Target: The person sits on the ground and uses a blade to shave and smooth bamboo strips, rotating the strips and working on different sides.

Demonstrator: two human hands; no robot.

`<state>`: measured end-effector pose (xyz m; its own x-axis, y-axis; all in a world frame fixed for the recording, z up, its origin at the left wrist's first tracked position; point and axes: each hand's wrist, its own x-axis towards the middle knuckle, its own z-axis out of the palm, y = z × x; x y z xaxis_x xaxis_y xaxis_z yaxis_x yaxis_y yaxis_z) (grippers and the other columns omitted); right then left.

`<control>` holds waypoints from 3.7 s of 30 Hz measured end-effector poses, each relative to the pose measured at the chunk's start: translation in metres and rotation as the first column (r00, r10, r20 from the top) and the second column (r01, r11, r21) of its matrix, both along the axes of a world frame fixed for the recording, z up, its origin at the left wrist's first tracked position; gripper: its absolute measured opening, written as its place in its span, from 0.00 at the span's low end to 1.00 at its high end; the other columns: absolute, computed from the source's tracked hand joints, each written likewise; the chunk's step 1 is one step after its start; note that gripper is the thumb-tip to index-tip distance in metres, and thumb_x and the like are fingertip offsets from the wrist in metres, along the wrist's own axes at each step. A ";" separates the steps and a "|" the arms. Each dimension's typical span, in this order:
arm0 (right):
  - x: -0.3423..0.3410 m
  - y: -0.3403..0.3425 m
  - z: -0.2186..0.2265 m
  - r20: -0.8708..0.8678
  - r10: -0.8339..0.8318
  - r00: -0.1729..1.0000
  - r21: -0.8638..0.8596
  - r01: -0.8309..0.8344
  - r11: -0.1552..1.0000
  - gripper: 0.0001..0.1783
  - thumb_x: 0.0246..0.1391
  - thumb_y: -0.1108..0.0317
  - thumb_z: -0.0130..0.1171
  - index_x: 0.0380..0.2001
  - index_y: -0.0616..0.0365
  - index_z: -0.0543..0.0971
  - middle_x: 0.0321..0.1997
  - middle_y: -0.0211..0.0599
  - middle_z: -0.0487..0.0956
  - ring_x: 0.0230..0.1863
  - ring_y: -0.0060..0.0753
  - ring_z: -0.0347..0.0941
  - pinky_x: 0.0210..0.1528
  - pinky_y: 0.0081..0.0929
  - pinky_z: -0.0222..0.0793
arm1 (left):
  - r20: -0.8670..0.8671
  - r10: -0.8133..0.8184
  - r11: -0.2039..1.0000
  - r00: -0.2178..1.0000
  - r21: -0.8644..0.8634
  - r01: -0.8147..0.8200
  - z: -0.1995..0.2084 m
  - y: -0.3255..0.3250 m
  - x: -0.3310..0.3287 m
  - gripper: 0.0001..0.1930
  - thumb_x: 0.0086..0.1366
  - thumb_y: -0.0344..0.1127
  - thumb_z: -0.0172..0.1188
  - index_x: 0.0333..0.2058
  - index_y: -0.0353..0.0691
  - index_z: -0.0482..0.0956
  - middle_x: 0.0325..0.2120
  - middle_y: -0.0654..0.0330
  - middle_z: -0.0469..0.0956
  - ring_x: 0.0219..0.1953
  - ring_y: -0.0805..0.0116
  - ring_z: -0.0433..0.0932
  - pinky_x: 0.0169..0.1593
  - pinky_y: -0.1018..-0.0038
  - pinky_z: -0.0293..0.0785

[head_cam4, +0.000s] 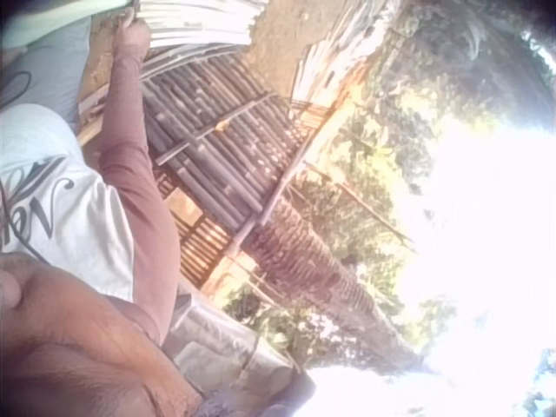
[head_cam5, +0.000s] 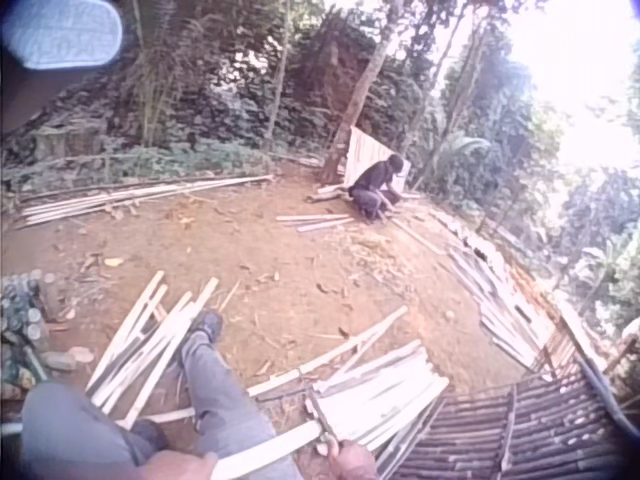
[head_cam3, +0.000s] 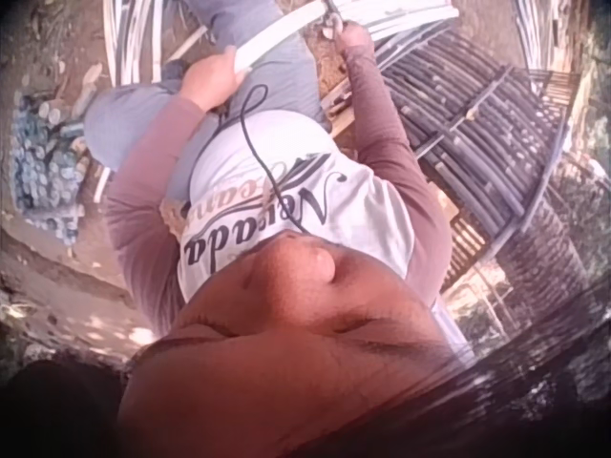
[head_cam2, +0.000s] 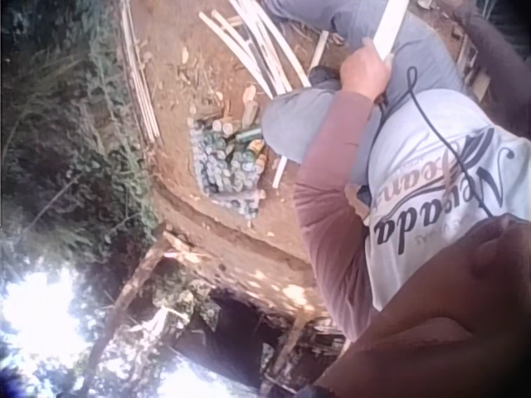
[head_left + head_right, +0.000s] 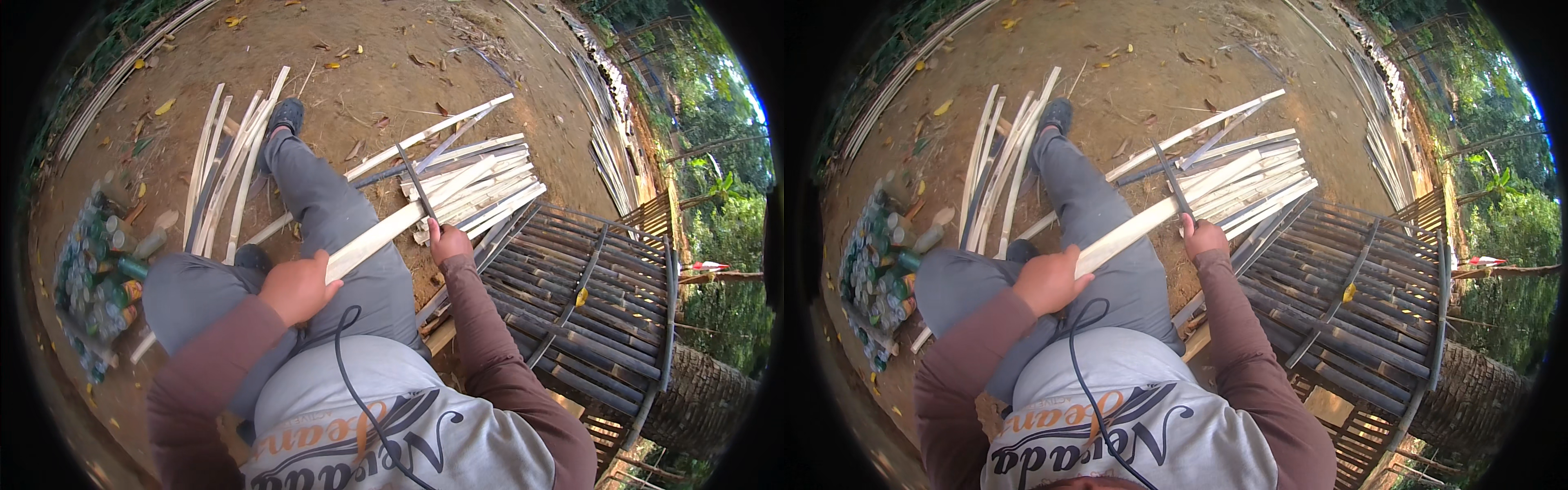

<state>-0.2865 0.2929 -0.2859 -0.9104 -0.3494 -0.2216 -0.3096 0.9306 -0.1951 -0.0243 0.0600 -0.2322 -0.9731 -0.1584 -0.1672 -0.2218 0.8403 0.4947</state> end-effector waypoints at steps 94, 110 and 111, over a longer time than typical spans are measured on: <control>0.028 0.020 -0.013 0.798 0.087 0.596 -0.515 0.600 0.612 0.22 0.75 0.50 0.54 0.32 0.57 0.76 0.20 0.27 0.71 0.14 0.21 0.62 0.17 0.25 0.58 | 0.043 0.019 0.999 0.999 0.040 -0.021 -0.003 0.005 -0.010 0.22 0.69 0.51 0.65 0.42 0.36 0.72 0.24 0.46 0.81 0.28 0.44 0.83 0.33 0.52 0.78; 0.024 0.024 -0.013 0.791 0.129 0.598 -0.513 0.534 0.672 0.22 0.74 0.51 0.55 0.31 0.57 0.77 0.20 0.28 0.72 0.14 0.20 0.63 0.16 0.24 0.58 | 0.045 0.019 0.999 0.999 0.038 -0.020 -0.001 0.006 -0.008 0.21 0.70 0.51 0.65 0.41 0.36 0.72 0.24 0.47 0.81 0.28 0.44 0.83 0.33 0.52 0.78; 0.020 0.026 -0.014 0.789 0.138 0.599 -0.515 0.521 0.680 0.21 0.74 0.51 0.55 0.32 0.57 0.77 0.20 0.28 0.72 0.14 0.20 0.63 0.16 0.24 0.58 | 0.044 0.019 0.999 0.999 0.037 -0.021 -0.001 0.006 -0.008 0.21 0.70 0.51 0.65 0.41 0.37 0.72 0.24 0.47 0.81 0.29 0.44 0.83 0.33 0.52 0.79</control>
<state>-0.2661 0.3192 -0.2994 -0.5930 -0.5226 -0.6126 0.4182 0.4502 -0.7889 -0.0322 0.0663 -0.2334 -0.9613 -0.1707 -0.2161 -0.2608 0.8165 0.5150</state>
